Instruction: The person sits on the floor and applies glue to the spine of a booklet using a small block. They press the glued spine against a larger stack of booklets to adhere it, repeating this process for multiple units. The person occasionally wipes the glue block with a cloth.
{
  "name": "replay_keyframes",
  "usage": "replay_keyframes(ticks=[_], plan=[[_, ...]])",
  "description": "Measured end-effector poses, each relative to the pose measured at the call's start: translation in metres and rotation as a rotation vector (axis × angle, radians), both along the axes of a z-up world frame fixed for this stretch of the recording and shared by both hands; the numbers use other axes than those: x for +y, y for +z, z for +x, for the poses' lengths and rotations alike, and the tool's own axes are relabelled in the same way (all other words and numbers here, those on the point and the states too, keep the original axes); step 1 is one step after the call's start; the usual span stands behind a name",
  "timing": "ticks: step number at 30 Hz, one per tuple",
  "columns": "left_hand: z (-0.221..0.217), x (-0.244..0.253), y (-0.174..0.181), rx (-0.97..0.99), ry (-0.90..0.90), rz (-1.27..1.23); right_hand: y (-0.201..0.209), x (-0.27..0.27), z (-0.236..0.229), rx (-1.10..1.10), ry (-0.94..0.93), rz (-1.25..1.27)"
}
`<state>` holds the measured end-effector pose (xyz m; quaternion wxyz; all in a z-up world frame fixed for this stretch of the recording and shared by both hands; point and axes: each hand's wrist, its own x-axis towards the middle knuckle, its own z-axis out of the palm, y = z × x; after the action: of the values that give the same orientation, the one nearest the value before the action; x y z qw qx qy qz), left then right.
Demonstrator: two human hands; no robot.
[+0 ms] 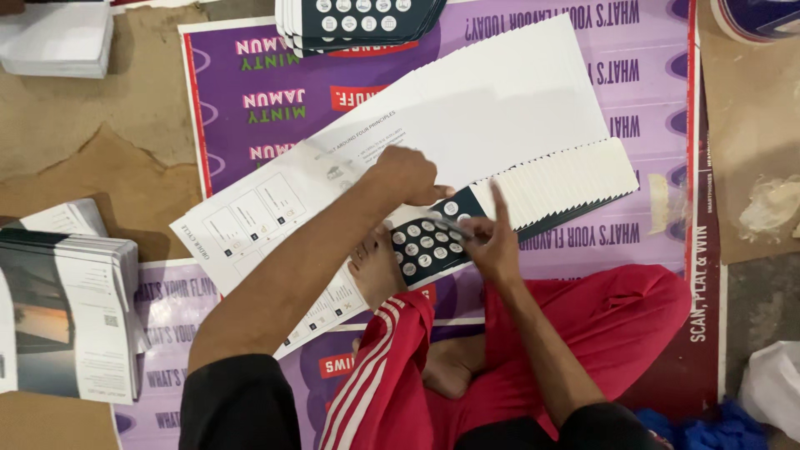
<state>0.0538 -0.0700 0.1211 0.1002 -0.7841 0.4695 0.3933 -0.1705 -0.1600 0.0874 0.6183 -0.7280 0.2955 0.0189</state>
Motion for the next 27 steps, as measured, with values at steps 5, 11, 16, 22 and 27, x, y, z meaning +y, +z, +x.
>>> replay_keyframes(ticks=[5,11,16,22,27], plan=[[-0.038,0.030,-0.063,0.193,-0.001,0.194,0.021,0.027,-0.057,-0.322,0.241,-0.028],[-0.078,0.035,-0.115,0.251,0.682,-0.286,0.001,-0.025,-0.086,0.038,-0.243,-0.346],[-0.085,0.025,-0.114,0.227,0.676,-0.373,-0.007,-0.022,-0.076,-0.085,-0.171,-0.498],[-0.075,0.026,-0.131,0.292,0.670,-0.359,-0.004,-0.011,-0.071,-0.126,-0.230,-0.503],[-0.063,0.030,-0.112,0.653,0.672,-0.204,-0.007,0.000,-0.074,-0.170,-0.157,-0.658]])
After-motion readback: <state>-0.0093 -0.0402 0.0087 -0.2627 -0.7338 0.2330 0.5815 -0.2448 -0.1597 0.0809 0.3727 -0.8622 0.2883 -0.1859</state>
